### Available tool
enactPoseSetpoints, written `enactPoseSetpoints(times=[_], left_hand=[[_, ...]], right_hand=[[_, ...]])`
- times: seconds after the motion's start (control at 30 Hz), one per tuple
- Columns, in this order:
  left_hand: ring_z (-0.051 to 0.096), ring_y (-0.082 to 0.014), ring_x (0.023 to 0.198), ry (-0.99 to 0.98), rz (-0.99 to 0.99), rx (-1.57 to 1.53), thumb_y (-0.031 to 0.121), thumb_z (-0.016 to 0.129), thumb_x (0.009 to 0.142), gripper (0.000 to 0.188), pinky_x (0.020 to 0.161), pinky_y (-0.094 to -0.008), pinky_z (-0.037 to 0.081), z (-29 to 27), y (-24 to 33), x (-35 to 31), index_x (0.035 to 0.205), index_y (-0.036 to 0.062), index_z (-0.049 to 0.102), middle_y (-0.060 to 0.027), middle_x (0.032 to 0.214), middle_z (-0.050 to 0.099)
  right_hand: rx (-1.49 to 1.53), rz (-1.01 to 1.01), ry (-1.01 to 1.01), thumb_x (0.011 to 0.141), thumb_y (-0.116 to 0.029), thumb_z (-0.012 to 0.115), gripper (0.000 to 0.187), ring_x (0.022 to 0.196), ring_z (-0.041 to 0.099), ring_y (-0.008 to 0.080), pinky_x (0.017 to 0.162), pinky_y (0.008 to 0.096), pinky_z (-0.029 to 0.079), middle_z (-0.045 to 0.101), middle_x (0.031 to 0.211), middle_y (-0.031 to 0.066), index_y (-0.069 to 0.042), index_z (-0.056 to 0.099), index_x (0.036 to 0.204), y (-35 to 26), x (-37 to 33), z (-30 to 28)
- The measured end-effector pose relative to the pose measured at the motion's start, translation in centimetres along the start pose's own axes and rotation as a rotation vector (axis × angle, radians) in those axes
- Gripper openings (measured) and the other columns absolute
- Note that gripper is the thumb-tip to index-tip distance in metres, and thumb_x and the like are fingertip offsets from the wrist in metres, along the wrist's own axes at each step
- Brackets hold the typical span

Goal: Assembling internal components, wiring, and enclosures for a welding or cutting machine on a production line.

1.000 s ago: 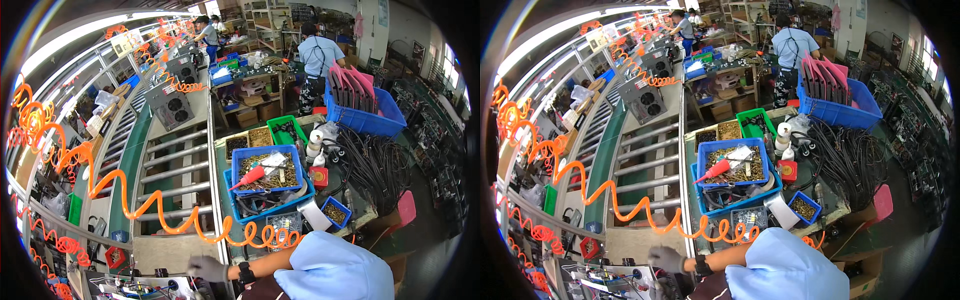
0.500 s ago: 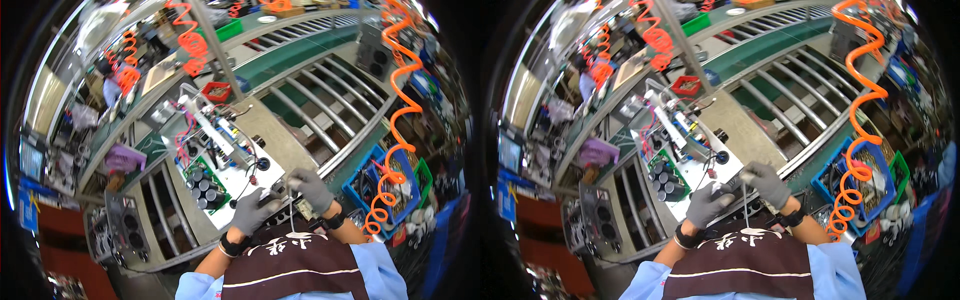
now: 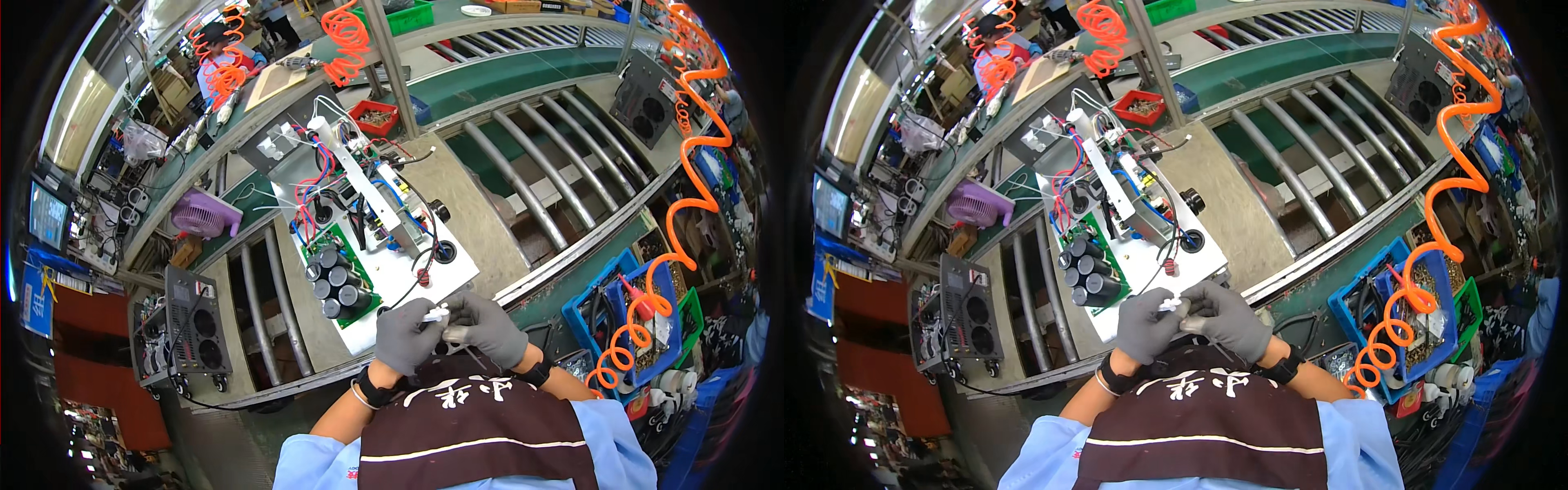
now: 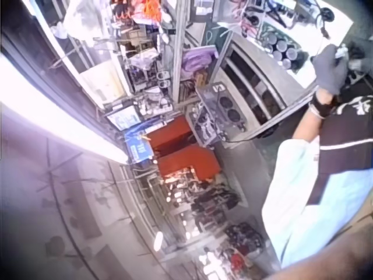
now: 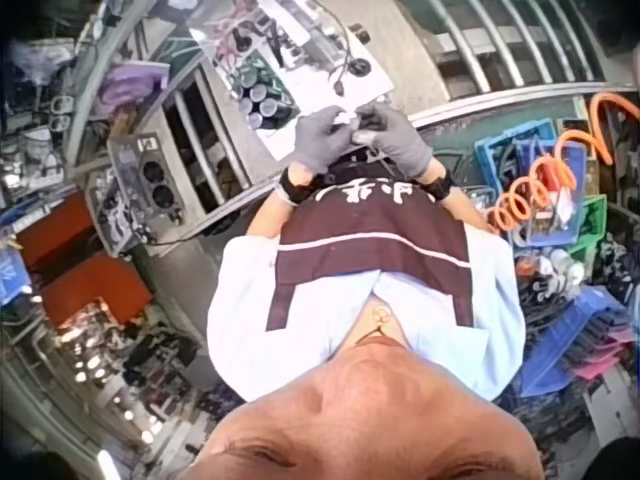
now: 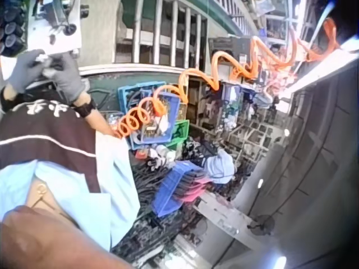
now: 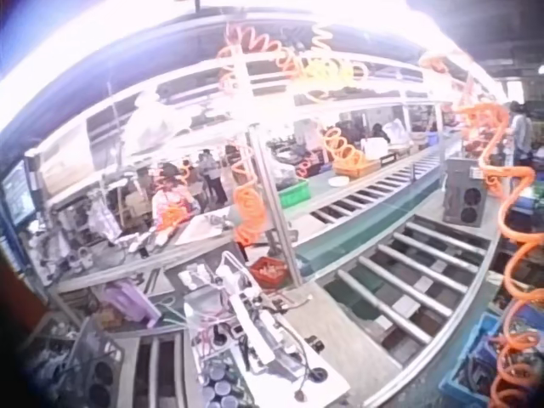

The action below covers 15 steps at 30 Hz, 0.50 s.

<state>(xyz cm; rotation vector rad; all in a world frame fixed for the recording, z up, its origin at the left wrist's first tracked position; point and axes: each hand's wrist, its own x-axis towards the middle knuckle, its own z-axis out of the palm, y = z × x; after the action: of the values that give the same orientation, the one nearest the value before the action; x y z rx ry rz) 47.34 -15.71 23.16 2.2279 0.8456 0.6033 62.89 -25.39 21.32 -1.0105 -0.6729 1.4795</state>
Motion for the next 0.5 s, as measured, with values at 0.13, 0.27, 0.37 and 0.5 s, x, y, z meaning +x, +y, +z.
enactPoseSetpoints(times=[0.13,0.27,0.37,0.5], left_hand=[[0.064,-0.0248,0.055,0.082,-0.011,-0.147,0.017,0.072,0.082,0.015,0.051,-0.0317,0.048,0.5,0.2,0.5,0.084,0.0035,0.066,-0.0122,0.070,0.066],[0.064,-0.0204,0.053,0.132,0.130,-0.122,0.019,0.075,0.083,0.019,0.051,-0.0284,0.047,1.5,0.0,1.1,0.092,0.0034,0.066,-0.0101,0.068,0.065],[0.064,-0.0245,0.060,0.222,0.154,0.094,0.024,0.077,0.080,0.026,0.053,-0.0320,0.048,1.8,-0.6,1.3,0.097,0.0072,0.066,-0.0093,0.075,0.066],[0.066,-0.0290,0.070,0.326,0.039,0.469,0.034,0.077,0.079,0.041,0.059,-0.0368,0.051,1.2,-2.1,2.1,0.108,0.0081,0.064,-0.0103,0.087,0.067]], right_hand=[[-0.204,-0.139,0.156,0.085,-0.008,0.070,0.032,0.089,0.067,0.0137,0.075,0.0274,0.055,0.070,0.096,0.0088,-0.004,0.061,0.116,0.4,0.4,0.2],[-0.906,-0.579,0.312,0.083,-0.008,0.071,0.032,0.076,0.070,0.0167,0.067,0.0276,0.054,0.071,0.087,0.0106,-0.006,0.063,0.114,0.3,1.0,-0.5],[-0.961,-0.682,0.395,0.082,-0.007,0.070,0.023,0.069,0.068,0.0165,0.063,0.0268,0.052,0.070,0.083,0.0098,-0.005,0.068,0.104,-0.6,1.1,-1.8],[-0.533,-0.583,0.436,0.082,-0.005,0.068,0.009,0.070,0.064,0.0149,0.067,0.0253,0.049,0.069,0.081,0.0078,-0.002,0.070,0.090,-2.8,1.0,-4.7]])
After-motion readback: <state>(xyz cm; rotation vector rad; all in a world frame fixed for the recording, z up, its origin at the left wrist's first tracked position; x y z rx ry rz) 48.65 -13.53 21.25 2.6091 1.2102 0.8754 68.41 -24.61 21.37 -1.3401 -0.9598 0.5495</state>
